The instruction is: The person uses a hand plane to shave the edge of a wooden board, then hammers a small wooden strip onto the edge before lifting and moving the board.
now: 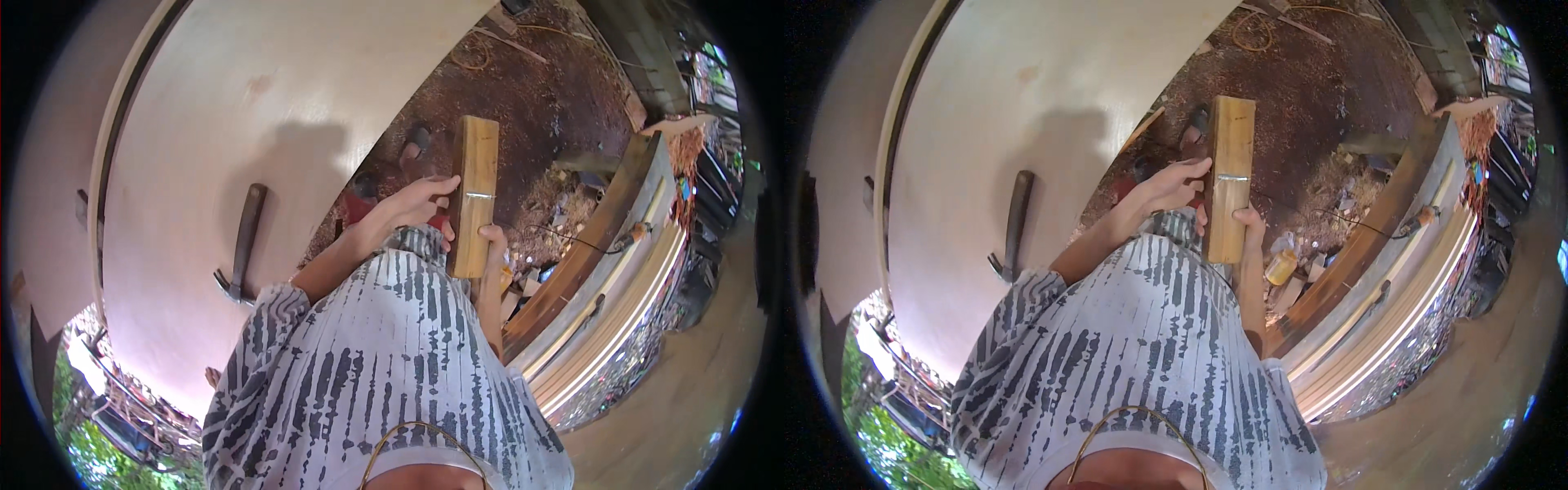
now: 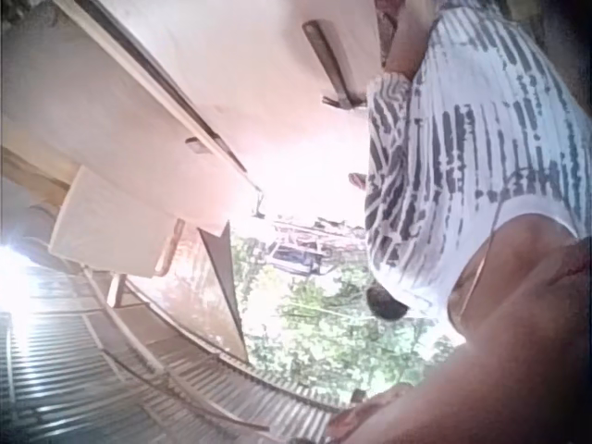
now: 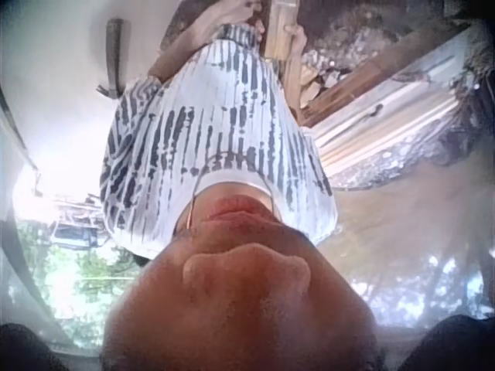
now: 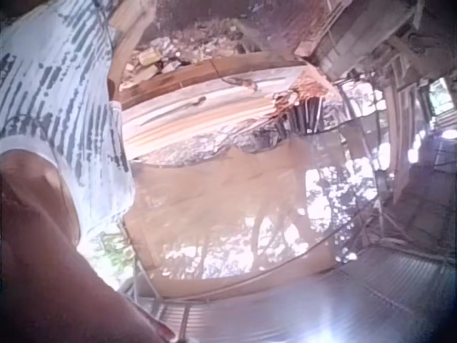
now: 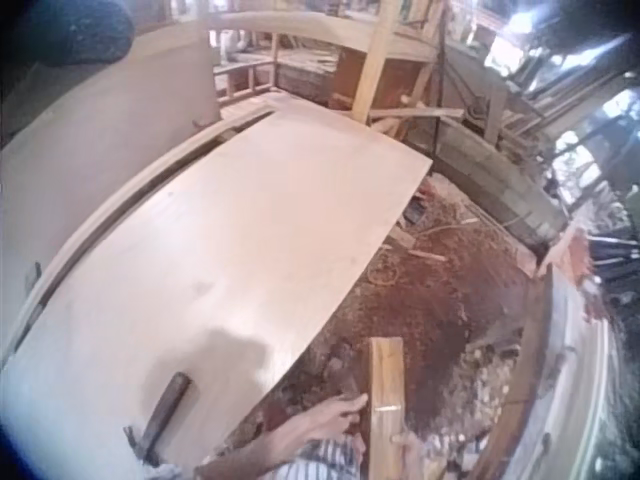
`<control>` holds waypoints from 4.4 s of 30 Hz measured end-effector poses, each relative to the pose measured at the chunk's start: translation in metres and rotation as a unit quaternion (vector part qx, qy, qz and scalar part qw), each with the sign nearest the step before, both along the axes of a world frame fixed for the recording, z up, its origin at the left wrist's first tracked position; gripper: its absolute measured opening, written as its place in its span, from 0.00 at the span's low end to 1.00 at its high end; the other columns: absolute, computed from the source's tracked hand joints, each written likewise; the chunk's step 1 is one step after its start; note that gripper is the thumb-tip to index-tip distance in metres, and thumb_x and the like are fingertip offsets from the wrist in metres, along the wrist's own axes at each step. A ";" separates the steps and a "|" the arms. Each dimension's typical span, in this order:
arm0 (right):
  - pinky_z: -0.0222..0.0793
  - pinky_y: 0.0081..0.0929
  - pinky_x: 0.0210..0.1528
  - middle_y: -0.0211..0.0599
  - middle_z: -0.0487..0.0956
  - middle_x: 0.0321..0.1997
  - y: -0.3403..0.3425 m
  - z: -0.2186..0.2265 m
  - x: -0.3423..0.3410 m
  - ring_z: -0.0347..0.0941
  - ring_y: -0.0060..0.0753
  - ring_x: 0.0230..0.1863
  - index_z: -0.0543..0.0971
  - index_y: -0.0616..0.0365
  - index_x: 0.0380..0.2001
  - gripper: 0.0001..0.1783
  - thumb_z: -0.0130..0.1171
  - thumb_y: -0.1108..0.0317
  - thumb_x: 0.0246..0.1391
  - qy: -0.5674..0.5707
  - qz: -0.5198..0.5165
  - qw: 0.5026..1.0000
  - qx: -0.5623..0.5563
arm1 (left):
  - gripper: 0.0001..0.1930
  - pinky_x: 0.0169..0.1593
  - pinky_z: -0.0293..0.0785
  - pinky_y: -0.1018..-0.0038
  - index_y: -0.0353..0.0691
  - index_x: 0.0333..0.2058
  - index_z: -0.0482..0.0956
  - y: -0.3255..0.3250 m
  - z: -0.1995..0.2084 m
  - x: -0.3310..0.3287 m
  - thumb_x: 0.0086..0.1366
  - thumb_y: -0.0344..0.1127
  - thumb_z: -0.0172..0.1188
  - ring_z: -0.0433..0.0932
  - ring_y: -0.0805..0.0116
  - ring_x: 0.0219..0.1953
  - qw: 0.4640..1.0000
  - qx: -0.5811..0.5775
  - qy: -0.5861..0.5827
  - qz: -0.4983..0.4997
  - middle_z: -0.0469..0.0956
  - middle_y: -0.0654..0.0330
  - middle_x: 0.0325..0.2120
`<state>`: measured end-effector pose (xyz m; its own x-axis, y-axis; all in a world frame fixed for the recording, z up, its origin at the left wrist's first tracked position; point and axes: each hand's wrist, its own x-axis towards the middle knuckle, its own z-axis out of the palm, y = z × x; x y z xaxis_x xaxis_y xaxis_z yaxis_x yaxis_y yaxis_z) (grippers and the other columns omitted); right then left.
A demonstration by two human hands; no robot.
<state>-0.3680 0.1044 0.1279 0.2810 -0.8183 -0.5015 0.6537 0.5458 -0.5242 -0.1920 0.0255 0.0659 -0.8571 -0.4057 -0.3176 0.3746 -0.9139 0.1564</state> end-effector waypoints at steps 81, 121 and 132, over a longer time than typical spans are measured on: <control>0.80 0.40 0.31 0.53 0.80 0.38 -0.066 -0.009 0.034 0.79 0.47 0.28 0.72 0.69 0.56 0.39 0.59 0.53 0.43 0.012 0.295 0.954 -0.057 | 0.37 0.36 0.84 0.61 0.51 0.71 0.49 0.060 0.056 0.063 0.73 0.46 0.60 0.82 0.56 0.35 0.923 -0.125 -0.215 0.294 0.66 0.43 0.59; 0.58 0.43 0.71 0.52 0.56 0.77 -0.054 0.009 0.077 0.58 0.48 0.74 0.62 0.65 0.71 0.37 0.54 0.50 0.71 0.435 0.354 0.777 -0.286 | 0.46 0.69 0.62 0.64 0.27 0.70 0.55 0.053 0.068 0.077 0.65 0.50 0.68 0.66 0.54 0.66 0.775 -0.180 -0.450 0.405 0.66 0.43 0.65; 0.65 0.41 0.66 0.46 0.65 0.69 -0.043 -0.010 0.091 0.66 0.45 0.65 0.54 0.55 0.75 0.45 0.56 0.69 0.55 0.166 0.287 0.942 -0.053 | 0.33 0.56 0.72 0.66 0.35 0.61 0.67 0.066 0.029 0.098 0.64 0.41 0.71 0.73 0.67 0.52 0.724 -0.257 -0.528 0.361 0.76 0.55 0.51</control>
<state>-0.2767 0.0610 0.1178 0.5341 -0.6295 -0.5644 0.0565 0.6926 -0.7191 -0.0941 0.0913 0.0945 0.2486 -0.9244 -0.2893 0.1486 -0.2587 0.9545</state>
